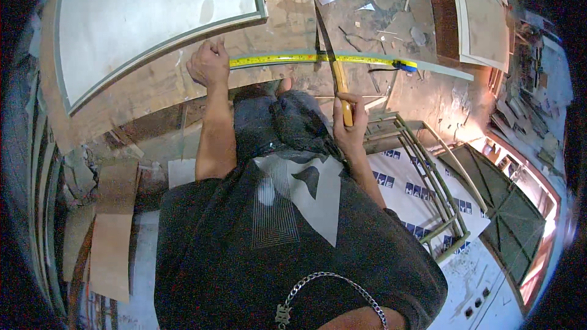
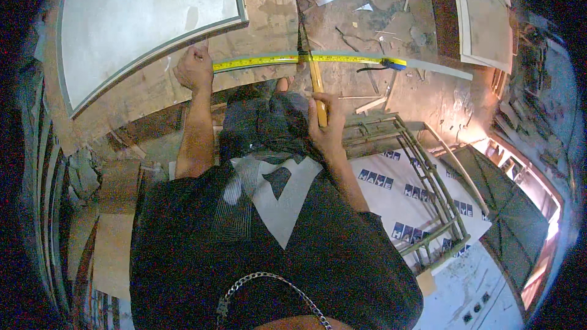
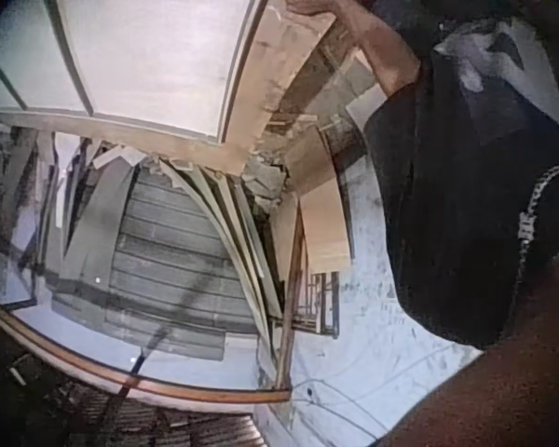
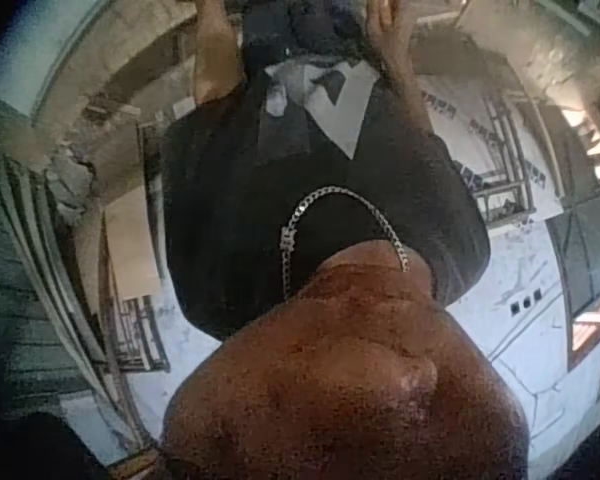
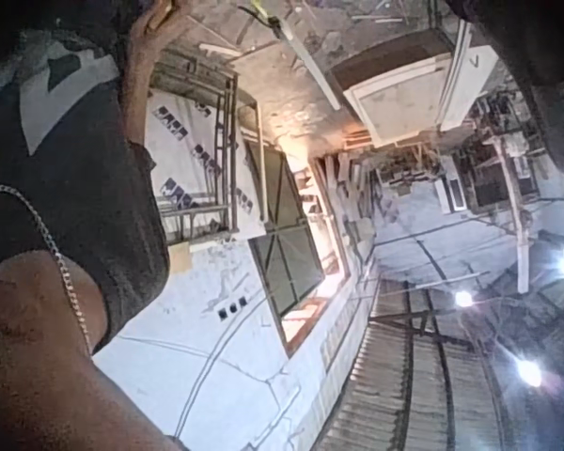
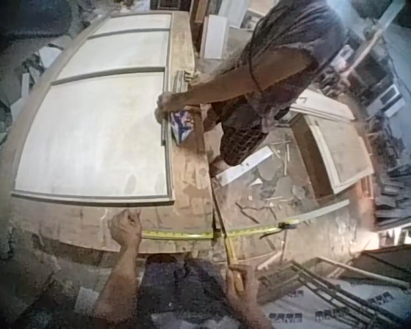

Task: The person measures a long, thin wooden strip using a tape measure and marks it with a pencil. They then use a hand saw to cut the strip at the marked point. The person repeats this process of measuring and cutting on the same strip multiple times.

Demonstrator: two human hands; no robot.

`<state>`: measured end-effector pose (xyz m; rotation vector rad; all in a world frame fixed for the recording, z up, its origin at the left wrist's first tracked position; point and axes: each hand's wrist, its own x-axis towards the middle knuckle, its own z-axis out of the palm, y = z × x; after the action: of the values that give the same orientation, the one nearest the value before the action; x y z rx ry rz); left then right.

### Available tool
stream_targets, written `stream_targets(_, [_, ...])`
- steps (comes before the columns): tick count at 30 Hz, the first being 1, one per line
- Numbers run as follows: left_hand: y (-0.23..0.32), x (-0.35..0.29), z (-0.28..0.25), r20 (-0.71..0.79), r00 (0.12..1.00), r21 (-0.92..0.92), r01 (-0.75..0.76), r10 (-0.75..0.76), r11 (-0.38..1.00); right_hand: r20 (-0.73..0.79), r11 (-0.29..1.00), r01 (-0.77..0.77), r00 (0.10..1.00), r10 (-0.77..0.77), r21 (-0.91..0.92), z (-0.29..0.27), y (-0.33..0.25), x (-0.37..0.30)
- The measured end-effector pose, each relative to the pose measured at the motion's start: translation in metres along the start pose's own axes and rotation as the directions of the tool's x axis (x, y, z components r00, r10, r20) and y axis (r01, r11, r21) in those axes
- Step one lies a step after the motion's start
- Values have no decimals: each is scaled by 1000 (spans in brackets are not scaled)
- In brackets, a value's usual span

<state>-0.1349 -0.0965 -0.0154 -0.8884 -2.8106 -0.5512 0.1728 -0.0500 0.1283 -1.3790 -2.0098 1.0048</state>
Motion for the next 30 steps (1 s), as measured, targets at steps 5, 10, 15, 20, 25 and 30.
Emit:
stream_targets(5, [5, 2, -3, 64, 997, 8, 40, -41, 999, -17, 999, -31, 999, 30, -26, -8, 3, -25])
stream_targets(10, [7, 4, -6, 108, 994, 7, 34, -34, 999, -23, 997, -78, 997, 78, 8, -8, 4, -33])
stream_targets(15, [3, 4, -5, 59, 998, -74, -8, 12, 997, -17, 975, -205, 978, 207, 91, -9, -5, -32])
stream_targets(20, [-8, 3, 4, 16, 994, -171, -99, 104, 980, -98, 968, -175, 976, 195, 181, 1, -21, -12])
stream_targets(25, [-7, 3, 3, -37, 991, -157, -136, 131, 978, -100, 985, -152, 982, 160, 87, 1, -22, -4])
stream_targets(30, [-8, 2, 4, -8, 993, -136, -116, 116, 984, -115, 964, -199, 968, 221, 175, -20, -45, 12])
